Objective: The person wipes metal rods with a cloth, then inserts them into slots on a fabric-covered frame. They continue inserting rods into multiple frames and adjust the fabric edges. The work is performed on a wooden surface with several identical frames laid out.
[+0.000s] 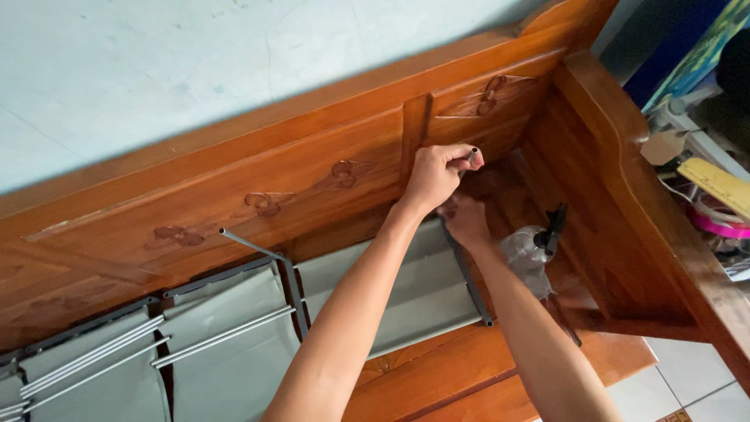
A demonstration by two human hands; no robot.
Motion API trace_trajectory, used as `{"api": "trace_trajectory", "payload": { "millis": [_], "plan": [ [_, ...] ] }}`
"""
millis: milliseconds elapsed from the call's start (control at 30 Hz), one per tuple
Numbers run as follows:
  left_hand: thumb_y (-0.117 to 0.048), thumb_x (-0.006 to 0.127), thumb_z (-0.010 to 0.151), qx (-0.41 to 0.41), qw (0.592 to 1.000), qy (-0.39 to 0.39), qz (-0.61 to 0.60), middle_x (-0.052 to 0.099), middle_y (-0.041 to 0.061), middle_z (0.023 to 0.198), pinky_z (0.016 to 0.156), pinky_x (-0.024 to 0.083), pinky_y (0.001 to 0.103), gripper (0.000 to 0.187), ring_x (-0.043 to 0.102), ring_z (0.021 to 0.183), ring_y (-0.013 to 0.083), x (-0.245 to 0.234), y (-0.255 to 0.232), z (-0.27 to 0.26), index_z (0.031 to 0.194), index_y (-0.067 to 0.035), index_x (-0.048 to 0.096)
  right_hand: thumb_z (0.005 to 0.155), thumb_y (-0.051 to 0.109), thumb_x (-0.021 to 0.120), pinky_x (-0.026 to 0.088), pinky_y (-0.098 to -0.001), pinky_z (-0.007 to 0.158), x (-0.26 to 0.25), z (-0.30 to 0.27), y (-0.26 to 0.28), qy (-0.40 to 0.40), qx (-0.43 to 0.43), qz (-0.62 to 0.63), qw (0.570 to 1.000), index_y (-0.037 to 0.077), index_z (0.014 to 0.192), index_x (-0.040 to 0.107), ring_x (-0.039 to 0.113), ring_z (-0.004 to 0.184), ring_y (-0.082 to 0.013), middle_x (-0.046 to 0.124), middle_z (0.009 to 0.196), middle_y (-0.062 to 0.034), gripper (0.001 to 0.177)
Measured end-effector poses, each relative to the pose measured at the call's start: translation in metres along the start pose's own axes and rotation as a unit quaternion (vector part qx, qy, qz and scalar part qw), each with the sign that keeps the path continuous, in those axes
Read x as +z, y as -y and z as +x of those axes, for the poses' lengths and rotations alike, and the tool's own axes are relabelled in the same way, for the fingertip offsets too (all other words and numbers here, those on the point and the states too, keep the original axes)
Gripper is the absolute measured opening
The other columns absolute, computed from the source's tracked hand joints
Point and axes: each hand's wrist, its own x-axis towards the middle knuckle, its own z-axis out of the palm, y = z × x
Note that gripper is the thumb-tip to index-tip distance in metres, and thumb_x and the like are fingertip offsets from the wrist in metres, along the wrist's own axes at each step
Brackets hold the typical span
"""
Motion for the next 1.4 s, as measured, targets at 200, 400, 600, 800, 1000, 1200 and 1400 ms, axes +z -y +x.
{"api": "trace_trajectory", "payload": {
  "millis": [200, 400, 600, 800, 1000, 1200, 1400],
  "plan": [
    [0.004, 0.068, 0.086, 0.024, 0.993, -0.062, 0.099, 0.073, 0.022, 0.111, 0.085, 0.058, 0.035, 0.035, 0.073, 0.104, 0.0308, -0.016, -0.001, -0.042, 0.121, -0.001, 0.071, 0.088, 0.012, 0.070, 0.056, -0.0454, 0.084, 0.012, -0.013, -0.017, 0.005, -0.006, -0.057, 0.998, 0.008, 0.112, 0.075, 0.071, 0.095, -0.0364, 0.077, 0.104, -0.0186, 0.024],
    [-0.029, 0.076, 0.093, -0.097, 0.960, -0.117, 0.235, 0.068, 0.018, 0.074, 0.059, 0.053, 0.037, 0.028, 0.067, 0.065, 0.0329, -0.099, -0.002, -0.140, 0.084, -0.003, 0.071, 0.096, 0.019, 0.071, 0.060, -0.0329, 0.075, 0.003, -0.009, 0.008, -0.079, -0.017, 0.065, 0.995, 0.009, 0.112, 0.075, 0.078, 0.085, -0.0210, 0.079, 0.097, -0.0136, 0.020],
    [-0.031, 0.082, 0.091, -0.168, 0.838, -0.307, 0.418, 0.058, 0.018, 0.064, 0.057, 0.043, 0.044, 0.046, 0.055, 0.059, 0.0348, -0.193, -0.008, -0.236, 0.067, -0.001, 0.056, 0.094, 0.021, 0.077, 0.056, -0.0341, 0.071, -0.016, -0.002, 0.033, -0.043, 0.089, 0.038, 0.994, 0.009, 0.112, 0.079, 0.073, 0.081, -0.0235, 0.078, 0.091, -0.0150, 0.021],
    [-0.004, 0.076, 0.085, -0.064, 0.869, -0.343, 0.352, 0.070, 0.020, 0.106, 0.082, 0.053, 0.039, 0.043, 0.069, 0.096, 0.0327, -0.236, -0.011, -0.252, 0.125, 0.003, 0.061, 0.091, 0.021, 0.078, 0.056, -0.0304, 0.080, -0.016, 0.007, 0.023, -0.016, 0.000, 0.057, 0.998, 0.007, 0.107, 0.080, 0.074, 0.087, -0.0163, 0.080, 0.096, -0.0103, 0.021],
    [0.004, 0.072, 0.091, -0.129, 0.901, -0.289, 0.297, 0.077, 0.015, 0.094, 0.076, 0.059, 0.034, 0.012, 0.078, 0.090, 0.0257, -0.242, -0.002, -0.236, 0.101, -0.001, 0.070, 0.090, 0.022, 0.078, 0.056, -0.0326, 0.079, -0.021, 0.010, 0.014, -0.006, -0.005, 0.027, 1.000, 0.007, 0.107, 0.079, 0.075, 0.087, -0.0196, 0.079, 0.095, -0.0119, 0.022],
    [0.007, 0.072, 0.086, -0.120, 0.902, -0.306, 0.280, 0.076, 0.014, 0.090, 0.073, 0.059, 0.032, 0.016, 0.078, 0.085, 0.0245, -0.241, 0.001, -0.234, 0.100, -0.001, 0.069, 0.092, 0.023, 0.077, 0.057, -0.0354, 0.079, -0.020, 0.025, 0.020, 0.005, -0.025, -0.006, 1.000, 0.006, 0.107, 0.079, 0.076, 0.090, -0.0257, 0.078, 0.100, -0.0146, 0.023],
    [0.007, 0.071, 0.085, -0.116, 0.899, -0.294, 0.303, 0.075, 0.015, 0.088, 0.070, 0.058, 0.034, 0.020, 0.077, 0.081, 0.0266, -0.247, 0.002, -0.233, 0.102, -0.003, 0.072, 0.092, 0.023, 0.076, 0.058, -0.0369, 0.080, -0.014, 0.033, 0.029, 0.014, -0.049, -0.019, 0.999, 0.002, 0.109, 0.078, 0.076, 0.092, -0.0274, 0.077, 0.100, -0.0187, 0.026]
  ]
}}
